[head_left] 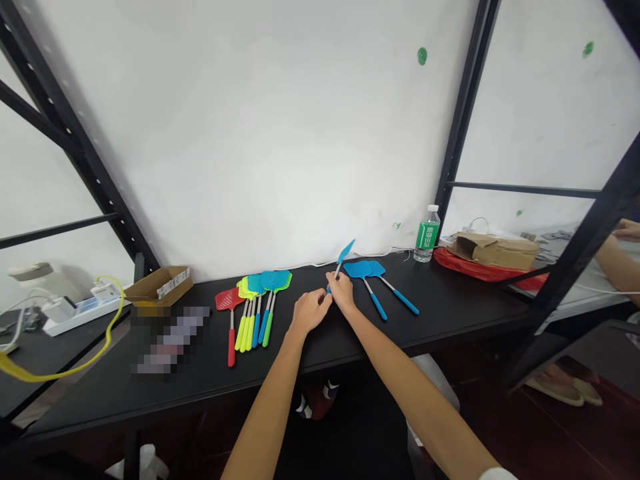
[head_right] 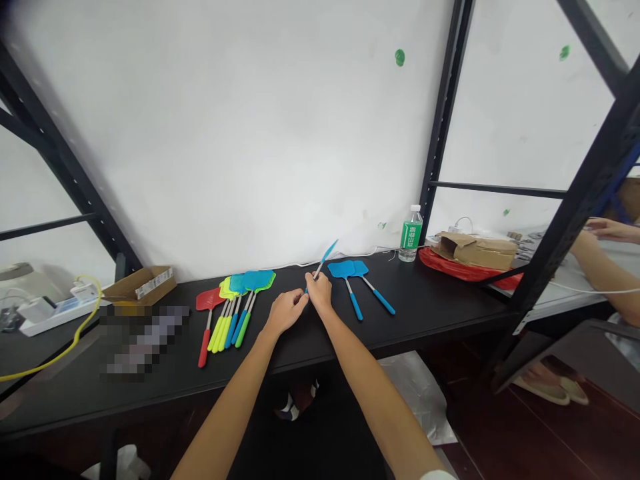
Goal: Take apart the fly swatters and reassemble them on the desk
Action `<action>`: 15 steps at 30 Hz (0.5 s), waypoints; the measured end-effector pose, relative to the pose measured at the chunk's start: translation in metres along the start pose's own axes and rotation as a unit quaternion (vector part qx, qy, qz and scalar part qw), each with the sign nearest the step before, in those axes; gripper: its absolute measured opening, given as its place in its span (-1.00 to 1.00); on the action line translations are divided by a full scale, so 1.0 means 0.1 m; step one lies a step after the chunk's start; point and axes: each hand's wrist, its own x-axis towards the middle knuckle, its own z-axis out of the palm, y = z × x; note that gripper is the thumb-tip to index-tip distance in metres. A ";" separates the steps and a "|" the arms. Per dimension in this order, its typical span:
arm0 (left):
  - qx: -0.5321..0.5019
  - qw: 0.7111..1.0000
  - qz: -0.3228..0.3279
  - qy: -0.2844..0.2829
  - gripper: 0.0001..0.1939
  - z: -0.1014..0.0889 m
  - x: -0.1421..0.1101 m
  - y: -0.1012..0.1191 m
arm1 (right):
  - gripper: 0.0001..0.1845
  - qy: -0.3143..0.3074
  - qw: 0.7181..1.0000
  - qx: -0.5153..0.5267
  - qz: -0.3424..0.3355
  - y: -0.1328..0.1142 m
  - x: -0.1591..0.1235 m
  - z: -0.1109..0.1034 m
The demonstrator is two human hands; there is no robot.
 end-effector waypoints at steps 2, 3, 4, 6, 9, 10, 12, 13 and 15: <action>0.002 1.000 0.004 0.000 -0.62 0.00 0.00 0.00 | -0.64 0.002 1.000 0.003 0.003 -0.01 -0.01 -0.01; 0.000 1.000 0.006 0.001 -0.62 0.00 0.00 0.00 | -0.64 0.004 1.000 0.007 0.003 -0.01 -0.01 -0.01; -0.001 1.000 0.006 0.001 -0.62 0.00 0.00 0.00 | -0.63 0.007 1.000 0.015 0.004 -0.01 -0.01 -0.01; -0.003 1.000 0.004 0.000 -0.62 0.00 0.00 0.00 | -0.63 0.016 0.999 0.039 0.008 0.00 -0.02 -0.01; 0.000 1.000 0.001 -0.005 -0.63 0.00 0.00 0.02 | -0.62 0.021 0.996 0.084 0.016 0.02 -0.02 0.00; 0.003 1.000 -0.001 -0.007 -0.63 -0.01 0.00 0.02 | -0.63 0.023 0.995 0.094 0.019 0.03 -0.01 0.00; 0.010 1.000 -0.007 -0.013 -0.66 -0.01 0.00 0.03 | -0.64 0.024 0.993 0.112 0.018 0.04 -0.01 0.01; 0.014 1.000 -0.009 -0.016 -0.68 -0.01 0.00 0.03 | -0.64 0.023 0.992 0.120 0.013 0.04 0.00 0.01; 0.023 0.999 -0.012 -0.022 -0.71 -0.01 0.00 0.04 | -0.60 0.019 0.991 0.132 0.000 0.04 0.00 0.01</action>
